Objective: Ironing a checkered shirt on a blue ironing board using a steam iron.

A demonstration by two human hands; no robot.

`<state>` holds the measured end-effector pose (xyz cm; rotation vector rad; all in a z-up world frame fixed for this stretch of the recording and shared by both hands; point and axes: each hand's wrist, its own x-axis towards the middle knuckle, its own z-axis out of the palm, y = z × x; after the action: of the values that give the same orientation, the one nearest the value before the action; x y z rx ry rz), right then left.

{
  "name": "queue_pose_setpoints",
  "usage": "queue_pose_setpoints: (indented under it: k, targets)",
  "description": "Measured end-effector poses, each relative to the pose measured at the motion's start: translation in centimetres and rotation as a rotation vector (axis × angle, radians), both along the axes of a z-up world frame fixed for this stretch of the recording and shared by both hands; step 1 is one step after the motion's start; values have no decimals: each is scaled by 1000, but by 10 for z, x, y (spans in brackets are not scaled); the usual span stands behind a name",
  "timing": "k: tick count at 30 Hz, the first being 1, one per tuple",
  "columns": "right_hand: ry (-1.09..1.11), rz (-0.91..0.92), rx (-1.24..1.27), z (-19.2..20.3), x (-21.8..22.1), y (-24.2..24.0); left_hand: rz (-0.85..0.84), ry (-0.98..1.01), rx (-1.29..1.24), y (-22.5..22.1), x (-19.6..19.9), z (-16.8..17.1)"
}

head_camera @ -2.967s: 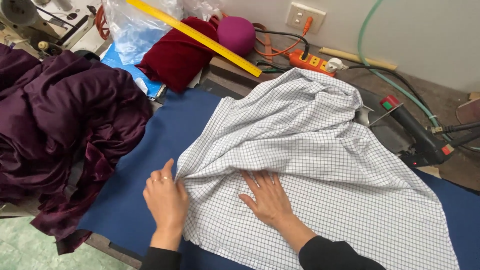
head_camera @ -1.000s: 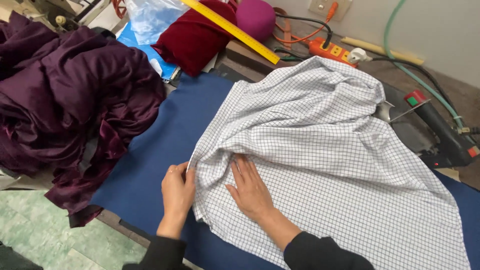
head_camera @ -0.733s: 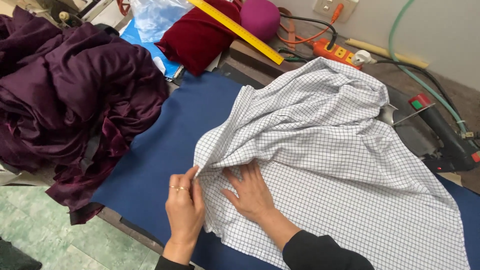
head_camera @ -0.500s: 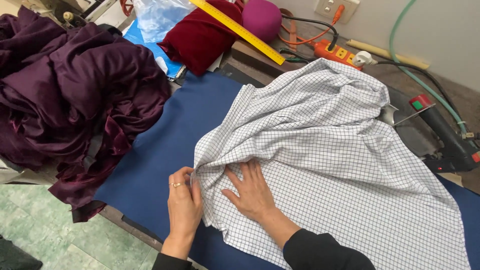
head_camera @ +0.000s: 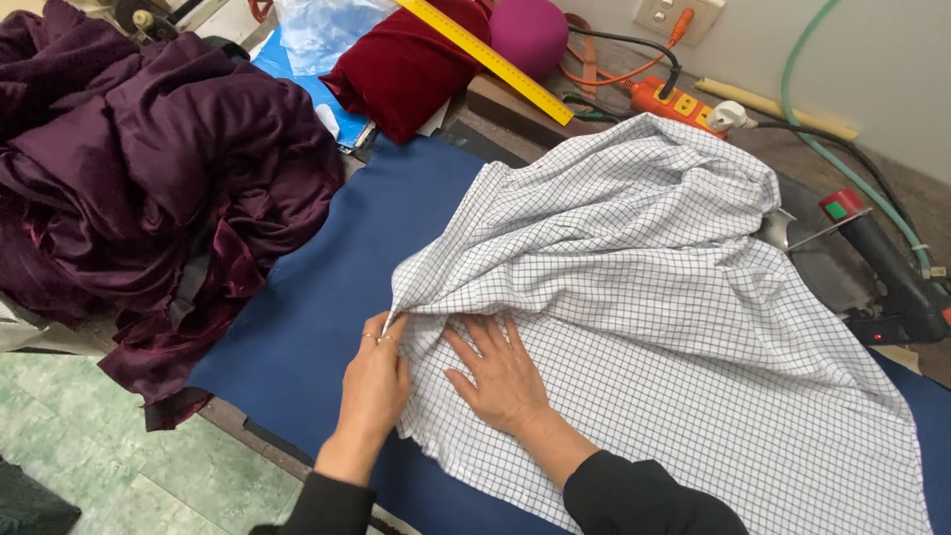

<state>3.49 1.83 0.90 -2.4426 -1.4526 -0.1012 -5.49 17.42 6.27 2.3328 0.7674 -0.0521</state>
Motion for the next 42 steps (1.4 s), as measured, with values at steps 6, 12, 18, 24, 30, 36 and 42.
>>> queue_pose_setpoints:
  k: [6, 12, 18, 24, 30, 36, 42]
  targets:
    - [59, 47, -1, 12, 1, -1, -38, -46, 173, -31, -11, 14]
    - [-29, 66, 24, 10, 0, -2, -23, 47, 9, -31, -14, 17]
    - [-85, 48, -88, -3, 0, -2, 1, 87, -43, -19, -20, 14]
    - [-54, 50, -62, 0, 1, -2, -38, 118, -58, -18, -23, 14]
    - [179, 121, 204, 14, -4, -2, -17, 109, -86, -14, -19, 14]
    - [178, 42, 209, 5, -9, 6, 51, 133, -44, -2, -4, 1]
    - [26, 58, 65, 15, -10, 8, -32, 50, 67, -23, -10, 25]
